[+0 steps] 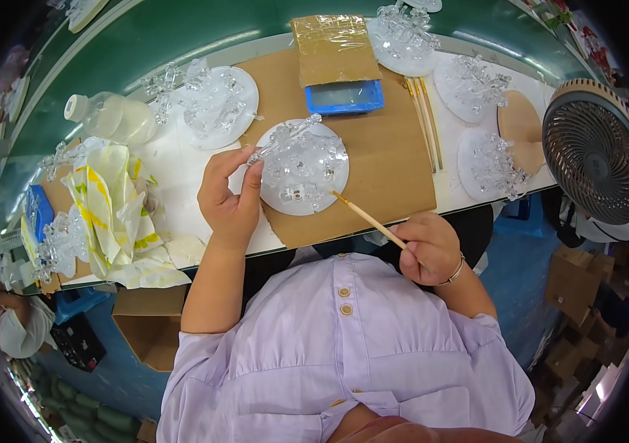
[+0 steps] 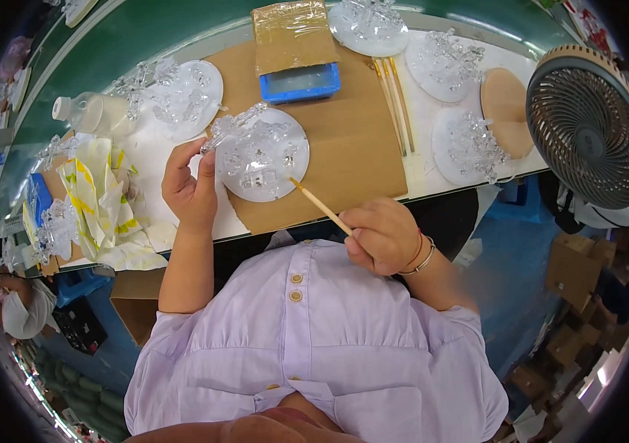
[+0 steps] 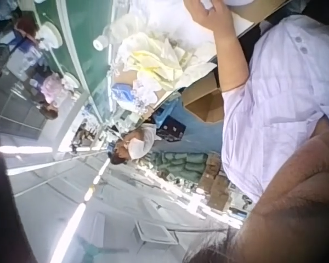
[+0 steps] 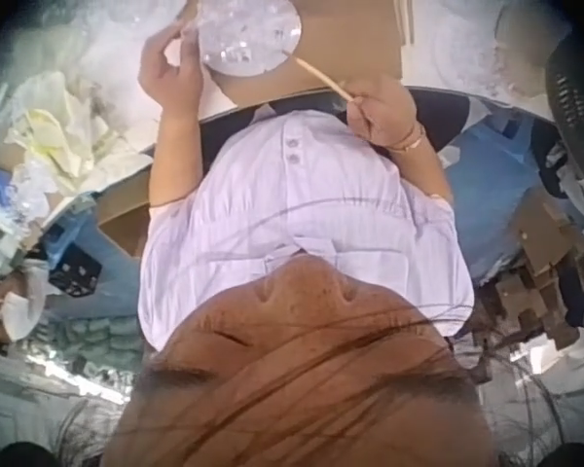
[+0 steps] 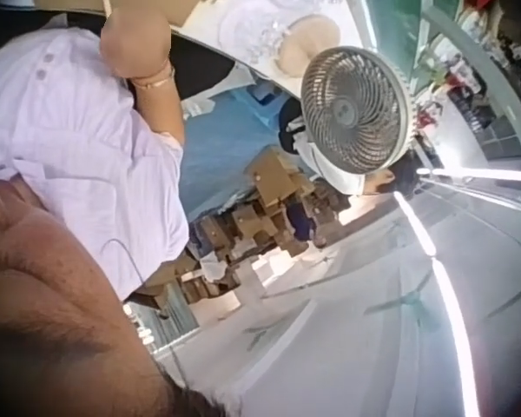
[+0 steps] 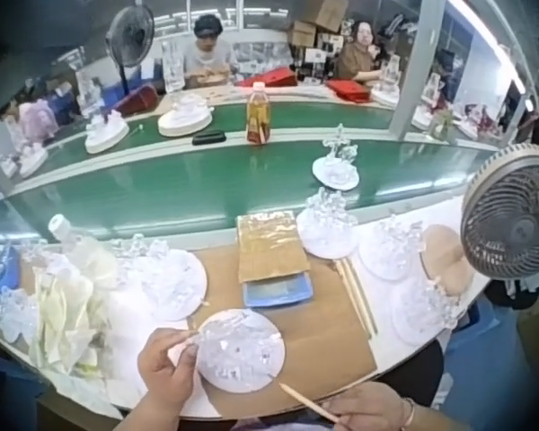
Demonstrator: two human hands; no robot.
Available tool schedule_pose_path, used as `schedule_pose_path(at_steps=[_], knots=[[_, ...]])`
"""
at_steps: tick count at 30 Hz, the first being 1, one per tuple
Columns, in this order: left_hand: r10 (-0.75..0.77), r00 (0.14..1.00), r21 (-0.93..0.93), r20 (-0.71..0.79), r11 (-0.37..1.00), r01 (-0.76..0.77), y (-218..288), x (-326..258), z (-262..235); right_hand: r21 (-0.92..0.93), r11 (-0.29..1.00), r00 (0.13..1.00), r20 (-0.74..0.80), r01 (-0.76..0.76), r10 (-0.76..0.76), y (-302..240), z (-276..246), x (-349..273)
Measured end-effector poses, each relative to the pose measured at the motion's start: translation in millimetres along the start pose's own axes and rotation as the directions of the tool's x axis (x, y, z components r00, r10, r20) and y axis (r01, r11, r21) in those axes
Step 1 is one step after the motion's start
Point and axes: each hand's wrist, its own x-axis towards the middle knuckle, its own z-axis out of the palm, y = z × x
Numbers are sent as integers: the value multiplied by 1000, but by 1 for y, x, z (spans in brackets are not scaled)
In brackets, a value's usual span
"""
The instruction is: Assembling clear plastic decorative light fixtures by applying adhesive and joining components.
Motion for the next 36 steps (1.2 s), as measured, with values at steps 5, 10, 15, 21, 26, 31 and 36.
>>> schedule_pose_path(at_steps=[5, 10, 15, 21, 26, 31, 36], knots=[[-6, 1000, -10, 5, 1000, 6, -2, -1, 0, -20, 978, 977, 67, 206, -205, 4, 5, -2], [-19, 1000, -7, 15, 1000, 19, -1, 0, -1, -44, 957, 958, 26, 287, -286, 11, 14, 3], [-10, 1000, -22, 15, 1000, 10, -3, 0, 0, -59, 947, 949, 11, 316, -316, 12, 20, 6], [-2, 1000, -24, 22, 1000, 2, -3, -1, -2, -107, 943, 949, 11, 315, -315, 10, 26, 17], [10, 1000, -8, 23, 1000, -10, -1, 0, -2, -150, 937, 949, 43, 316, -313, 4, 28, 31], [18, 1000, 18, 18, 1000, -19, -1, 2, -1, -176, 963, 977, 93, 206, -192, -6, 25, 55], [51, 999, 40, 18, 998, -52, 1, 4, -2, -189, 977, 992, 100, 93, -75, -10, 25, 83]])
